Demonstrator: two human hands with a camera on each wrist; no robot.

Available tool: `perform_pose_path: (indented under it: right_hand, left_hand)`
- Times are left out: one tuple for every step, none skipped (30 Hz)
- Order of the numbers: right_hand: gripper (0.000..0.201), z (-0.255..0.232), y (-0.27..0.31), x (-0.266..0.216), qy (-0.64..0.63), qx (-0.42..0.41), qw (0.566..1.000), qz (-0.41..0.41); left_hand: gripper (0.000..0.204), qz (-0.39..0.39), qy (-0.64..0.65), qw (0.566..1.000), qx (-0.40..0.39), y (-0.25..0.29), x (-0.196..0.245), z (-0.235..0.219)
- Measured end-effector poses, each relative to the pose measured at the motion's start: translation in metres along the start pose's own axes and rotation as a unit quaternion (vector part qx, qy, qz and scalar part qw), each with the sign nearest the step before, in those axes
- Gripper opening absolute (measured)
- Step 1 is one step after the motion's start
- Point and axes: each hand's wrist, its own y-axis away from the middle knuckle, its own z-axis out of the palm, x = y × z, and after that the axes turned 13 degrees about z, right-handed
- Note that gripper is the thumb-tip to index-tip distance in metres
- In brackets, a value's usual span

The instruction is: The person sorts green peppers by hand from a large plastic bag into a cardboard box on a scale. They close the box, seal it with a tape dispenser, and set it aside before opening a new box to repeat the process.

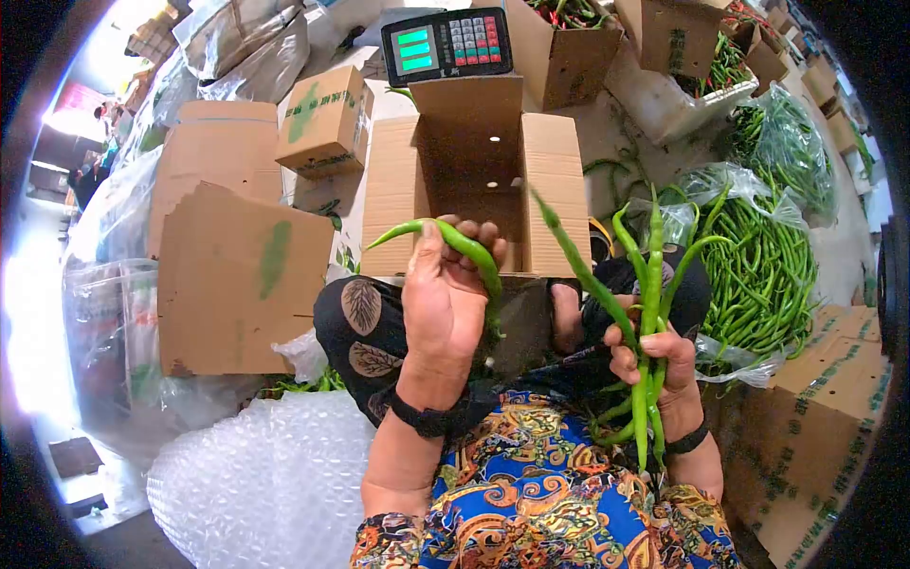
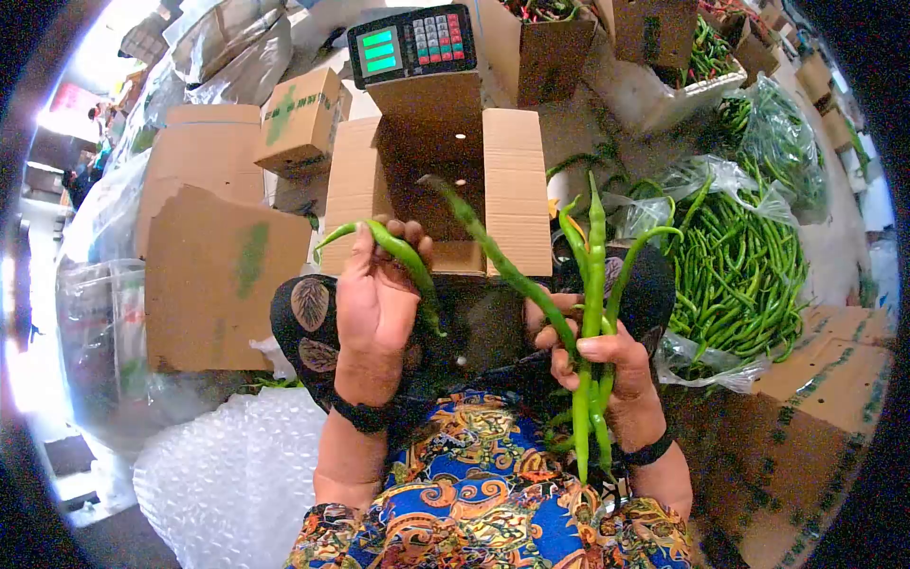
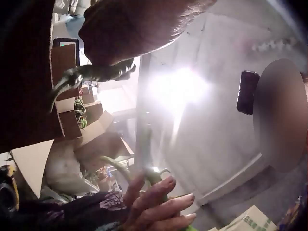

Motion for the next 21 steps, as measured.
perform_pose_path:
  right_hand:
    - [0.07, 0.002, 0.0, 0.001, -0.003, 0.0, 1.0, 0.0]
    - [0.066, 0.004, 0.0, 0.001, 0.001, 0.015, 1.0, -0.013]
    - [0.063, 0.005, 0.0, 0.002, 0.004, 0.032, 0.999, -0.028]
    - [0.058, 0.007, 0.001, 0.001, 0.004, 0.031, 0.999, -0.029]
    - [0.056, 0.004, 0.0, 0.002, 0.014, 0.031, 0.999, -0.022]
    - [0.056, 0.003, -0.001, 0.003, 0.024, 0.042, 0.999, -0.017]
    - [0.056, 0.004, -0.002, 0.005, 0.035, 0.051, 0.998, -0.011]
    - [0.058, 0.006, -0.003, 0.004, 0.059, 0.055, 0.997, 0.004]
    - [0.062, 0.012, -0.002, 0.004, 0.07, 0.067, 0.995, 0.016]
    - [0.062, 0.018, -0.001, 0.004, 0.077, 0.064, 0.995, 0.02]
    - [0.062, 0.021, 0.0, 0.004, 0.083, 0.062, 0.994, 0.022]
    - [0.062, 0.02, 0.001, 0.003, 0.08, 0.066, 0.994, 0.019]
    - [0.062, 0.018, 0.001, 0.003, 0.087, 0.051, 0.994, 0.04]
    - [0.062, 0.015, 0.002, 0.003, 0.094, 0.034, 0.993, 0.062]
    - [0.062, 0.012, 0.001, 0.004, 0.092, 0.036, 0.993, 0.061]
    - [0.061, 0.008, 0.0, 0.006, 0.078, 0.022, 0.996, 0.04]
    - [0.059, 0.005, -0.001, 0.008, 0.064, 0.007, 0.998, 0.019]
    - [0.064, 0.006, 0.002, 0.009, 0.047, 0.042, 0.998, -0.016]
    - [0.074, 0.008, 0.006, 0.005, 0.036, 0.053, 0.998, -0.018]
    - [0.078, 0.006, 0.01, 0.002, 0.049, 0.049, 0.998, -0.001]
    - [0.082, 0.002, 0.014, 0.001, 0.061, 0.044, 0.997, 0.017]
  left_hand:
    - [0.027, -0.002, -0.003, 1.0, 0.001, 0.001, -0.001, -0.002]
    - [0.028, -0.039, -0.009, 0.999, -0.037, 0.004, -0.004, -0.005]
    - [0.029, -0.078, -0.014, 0.994, -0.075, 0.008, -0.007, -0.008]
    - [0.034, -0.072, -0.106, 0.989, -0.074, 0.016, -0.009, 0.002]
    - [0.036, -0.069, -0.169, 0.979, -0.088, 0.027, -0.013, 0.012]
    - [0.035, -0.081, -0.208, 0.97, -0.094, 0.036, -0.021, 0.025]
    - [0.035, -0.091, -0.248, 0.959, -0.101, 0.044, -0.027, 0.031]
    - [0.036, -0.105, -0.285, 0.938, -0.168, 0.047, -0.029, 0.028]
    - [0.033, -0.107, -0.314, 0.93, -0.158, 0.049, -0.036, 0.027]
    - [0.032, -0.125, -0.292, 0.935, -0.155, 0.049, -0.041, 0.028]
    - [0.031, -0.144, -0.271, 0.94, -0.152, 0.048, -0.044, 0.03]
    - [0.031, -0.149, -0.271, 0.938, -0.155, 0.047, -0.047, 0.032]
    - [0.029, -0.177, -0.261, 0.935, -0.163, 0.046, -0.048, 0.033]
    - [0.027, -0.203, -0.252, 0.931, -0.17, 0.046, -0.049, 0.033]
    - [0.027, -0.205, -0.253, 0.93, -0.171, 0.047, -0.051, 0.033]
    - [0.023, -0.174, -0.273, 0.932, -0.163, 0.048, -0.051, 0.031]
    - [0.02, -0.143, -0.293, 0.933, -0.154, 0.048, -0.052, 0.028]
    - [0.018, -0.108, -0.258, 0.949, -0.148, 0.045, -0.052, 0.024]
    - [0.02, -0.094, -0.248, 0.955, -0.13, 0.043, -0.047, 0.026]
    - [0.021, -0.085, -0.26, 0.954, -0.12, 0.038, -0.042, 0.02]
    - [0.022, -0.076, -0.272, 0.953, -0.108, 0.031, -0.037, 0.01]
